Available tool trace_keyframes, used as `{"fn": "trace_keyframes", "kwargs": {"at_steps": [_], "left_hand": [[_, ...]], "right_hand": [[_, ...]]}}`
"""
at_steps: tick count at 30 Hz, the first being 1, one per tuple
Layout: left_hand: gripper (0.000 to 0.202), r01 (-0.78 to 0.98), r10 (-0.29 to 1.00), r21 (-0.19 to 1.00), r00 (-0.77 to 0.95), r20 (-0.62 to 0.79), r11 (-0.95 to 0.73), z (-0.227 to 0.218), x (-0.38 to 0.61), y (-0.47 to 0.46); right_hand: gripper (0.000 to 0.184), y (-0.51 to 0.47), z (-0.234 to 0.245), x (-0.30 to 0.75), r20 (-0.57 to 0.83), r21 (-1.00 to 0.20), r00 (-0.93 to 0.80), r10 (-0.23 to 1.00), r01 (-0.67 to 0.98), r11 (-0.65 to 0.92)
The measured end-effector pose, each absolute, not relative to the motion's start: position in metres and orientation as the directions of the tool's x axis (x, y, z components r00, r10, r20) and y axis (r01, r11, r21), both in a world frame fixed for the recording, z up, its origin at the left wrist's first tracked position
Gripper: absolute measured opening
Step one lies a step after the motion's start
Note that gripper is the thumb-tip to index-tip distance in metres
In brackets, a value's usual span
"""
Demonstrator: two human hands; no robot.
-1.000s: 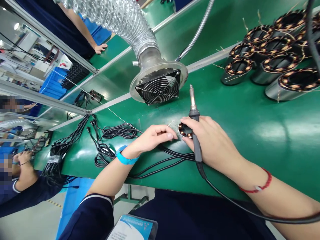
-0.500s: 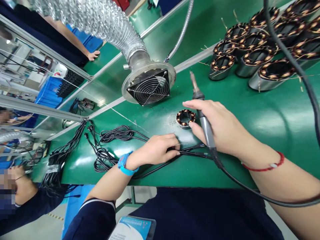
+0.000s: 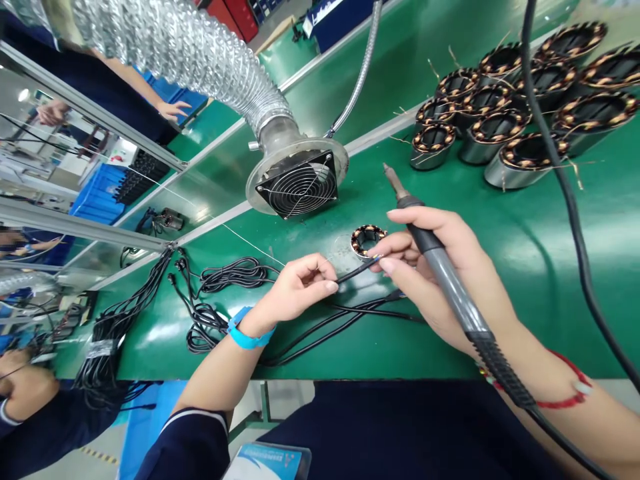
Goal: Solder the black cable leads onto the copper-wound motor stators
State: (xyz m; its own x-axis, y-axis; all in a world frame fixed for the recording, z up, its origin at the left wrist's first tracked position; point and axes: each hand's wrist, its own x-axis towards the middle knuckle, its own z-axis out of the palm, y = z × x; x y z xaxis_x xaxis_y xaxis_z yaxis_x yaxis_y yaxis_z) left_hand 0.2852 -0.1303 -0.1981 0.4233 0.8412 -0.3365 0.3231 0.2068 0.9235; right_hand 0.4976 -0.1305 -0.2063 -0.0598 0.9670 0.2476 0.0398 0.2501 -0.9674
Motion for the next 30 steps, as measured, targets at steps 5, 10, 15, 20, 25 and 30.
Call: {"fn": "trace_keyframes", "kwargs": {"at_steps": [5, 10, 15, 20, 25, 30], "left_hand": [[0.029, 0.316, 0.853, 0.942, 0.455, -0.253, 0.111, -0.2, 0.291, -0.13], [0.039, 0.246, 0.851, 0.969, 0.506, -0.142, 0.015, -0.198, 0.3, -0.13], [0.044, 0.31, 0.837, 0.951, 0.514, -0.188, 0.023, -0.197, 0.301, -0.131], [0.046, 0.111, 0.731, 0.954, 0.62, -0.284, 0.277, -0.197, 0.302, -0.129], [0.037, -0.023, 0.702, 0.849, 0.575, -0.421, 0.528, -0.192, 0.307, -0.129], [0.015, -0.039, 0.876, 0.896, 0.233, -0.422, 0.442, -0.194, 0.31, -0.119]], "right_hand": [[0.033, -0.129, -0.206, 0.497, 0.183, -0.982, -0.087, 0.979, 0.035, 0.187], [0.038, -0.128, -0.215, 0.489, 0.177, -0.983, -0.216, 0.96, 0.003, 0.181], [0.041, -0.131, -0.22, 0.485, 0.216, -0.973, -0.201, 0.955, 0.04, 0.228], [0.031, -0.131, -0.211, 0.484, 0.321, -0.938, -0.258, 0.911, 0.046, 0.344], [0.032, -0.127, -0.209, 0.485, 0.368, -0.905, -0.264, 0.892, 0.117, 0.408], [0.043, -0.123, -0.211, 0.499, 0.318, -0.784, -0.218, 0.923, 0.487, 0.385]]}}
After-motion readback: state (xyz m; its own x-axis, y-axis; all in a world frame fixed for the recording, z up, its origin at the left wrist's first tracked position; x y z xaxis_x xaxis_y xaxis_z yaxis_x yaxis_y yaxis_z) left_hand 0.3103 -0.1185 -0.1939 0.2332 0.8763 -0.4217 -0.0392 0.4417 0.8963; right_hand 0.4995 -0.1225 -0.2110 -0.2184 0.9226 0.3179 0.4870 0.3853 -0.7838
